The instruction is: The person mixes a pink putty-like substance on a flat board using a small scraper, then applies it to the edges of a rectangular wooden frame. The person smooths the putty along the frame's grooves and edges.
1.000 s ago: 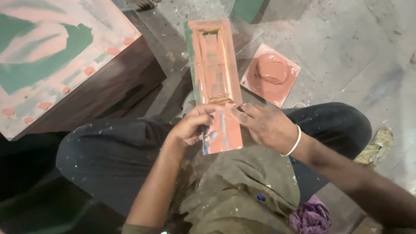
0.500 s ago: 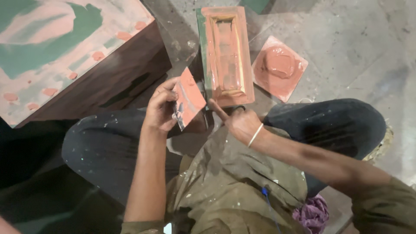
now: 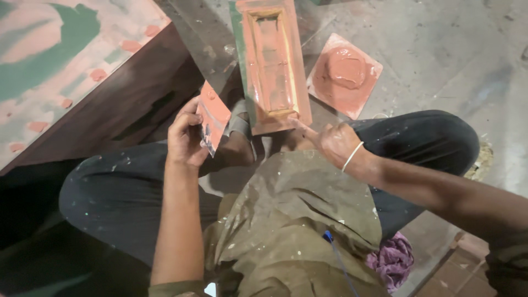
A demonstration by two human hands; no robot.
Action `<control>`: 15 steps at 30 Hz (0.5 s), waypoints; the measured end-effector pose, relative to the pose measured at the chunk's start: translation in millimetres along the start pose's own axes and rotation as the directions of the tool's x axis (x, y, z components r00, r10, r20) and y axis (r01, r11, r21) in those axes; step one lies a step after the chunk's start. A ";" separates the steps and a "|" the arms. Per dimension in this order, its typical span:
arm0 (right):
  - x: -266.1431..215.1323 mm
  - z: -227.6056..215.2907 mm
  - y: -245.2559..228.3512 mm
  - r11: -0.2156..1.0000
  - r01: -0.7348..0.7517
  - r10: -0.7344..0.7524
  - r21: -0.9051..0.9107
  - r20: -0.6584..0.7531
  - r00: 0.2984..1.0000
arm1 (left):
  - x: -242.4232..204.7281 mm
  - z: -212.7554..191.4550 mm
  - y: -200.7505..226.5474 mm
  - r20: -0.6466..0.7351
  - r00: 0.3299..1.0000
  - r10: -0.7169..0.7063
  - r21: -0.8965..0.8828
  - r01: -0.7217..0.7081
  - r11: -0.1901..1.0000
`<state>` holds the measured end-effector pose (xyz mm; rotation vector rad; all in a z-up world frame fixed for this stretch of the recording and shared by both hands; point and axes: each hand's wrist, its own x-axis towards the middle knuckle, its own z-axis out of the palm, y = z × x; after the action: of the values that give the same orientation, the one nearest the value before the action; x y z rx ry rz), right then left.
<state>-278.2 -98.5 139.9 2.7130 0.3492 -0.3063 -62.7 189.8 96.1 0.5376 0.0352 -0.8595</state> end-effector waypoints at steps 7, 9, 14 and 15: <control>-18.4 -11.3 22.1 0.997 -0.068 0.069 0.032 -0.039 0.997 | -2.8 5.9 -8.7 0.046 0.999 -0.023 0.051 0.020 0.999; -21.0 -32.9 32.9 0.960 -0.103 0.107 0.262 0.001 0.994 | -3.1 9.7 -12.8 -0.037 0.998 -0.044 0.116 0.048 0.992; -30.5 -106.5 44.5 0.452 -0.088 0.098 0.888 0.048 0.994 | 0.1 26.0 -37.2 0.068 0.975 -0.214 0.339 0.179 0.924; -33.5 -119.2 50.3 0.168 -0.139 -0.028 0.976 0.146 0.989 | 2.0 32.2 -45.7 0.069 0.959 -0.273 0.404 0.223 0.887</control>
<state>-276.2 -102.3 273.5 3.9764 -0.1086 -1.0149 -100.6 149.2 103.6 0.8691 -0.1913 -1.1614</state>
